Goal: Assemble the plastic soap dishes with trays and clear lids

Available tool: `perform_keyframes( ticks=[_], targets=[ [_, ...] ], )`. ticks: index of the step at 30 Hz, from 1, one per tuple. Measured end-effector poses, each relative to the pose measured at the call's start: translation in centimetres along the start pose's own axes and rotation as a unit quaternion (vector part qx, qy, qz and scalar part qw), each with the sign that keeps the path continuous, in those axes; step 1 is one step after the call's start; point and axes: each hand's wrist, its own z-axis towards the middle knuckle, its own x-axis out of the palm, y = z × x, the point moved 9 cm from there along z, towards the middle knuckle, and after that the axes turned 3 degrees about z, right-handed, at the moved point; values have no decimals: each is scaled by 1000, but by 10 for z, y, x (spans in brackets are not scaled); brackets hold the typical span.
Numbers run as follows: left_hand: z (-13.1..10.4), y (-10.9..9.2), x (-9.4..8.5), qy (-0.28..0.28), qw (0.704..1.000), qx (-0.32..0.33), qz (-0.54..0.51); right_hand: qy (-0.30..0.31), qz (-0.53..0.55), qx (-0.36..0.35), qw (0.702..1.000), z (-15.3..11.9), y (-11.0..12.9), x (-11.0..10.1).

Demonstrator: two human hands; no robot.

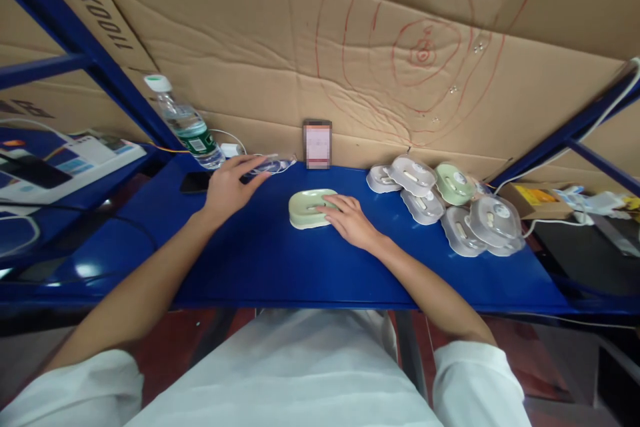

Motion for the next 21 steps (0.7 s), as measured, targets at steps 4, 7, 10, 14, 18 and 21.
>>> perform_keyframes(
  ticks=[4, 7, 10, 14, 18, 21],
  targets=[
    [-18, -37, 5, 17, 999, 41, 22, 20, -23, 7, 1000, -1, 3, 4],
    [-28, -54, 12, 28, 996, 86, 18, 31, -38, 13, 999, -1, 4, 8],
    [-33, -64, 17, 33, 993, 115, 13, 43, -37, 5, 998, -1, 6, 13],
    [-41, -77, 22, 51, 989, 136, -1, -3, -15, 11, 1000, -5, 4, 3],
    [-57, -104, 36, 126, 969, 213, -19, -72, 11, 48, 996, -13, -9, -11],
    [-73, -126, 47, 200, 935, 291, -37, -31, 29, 35, 998, -16, -17, -4]
  ],
)
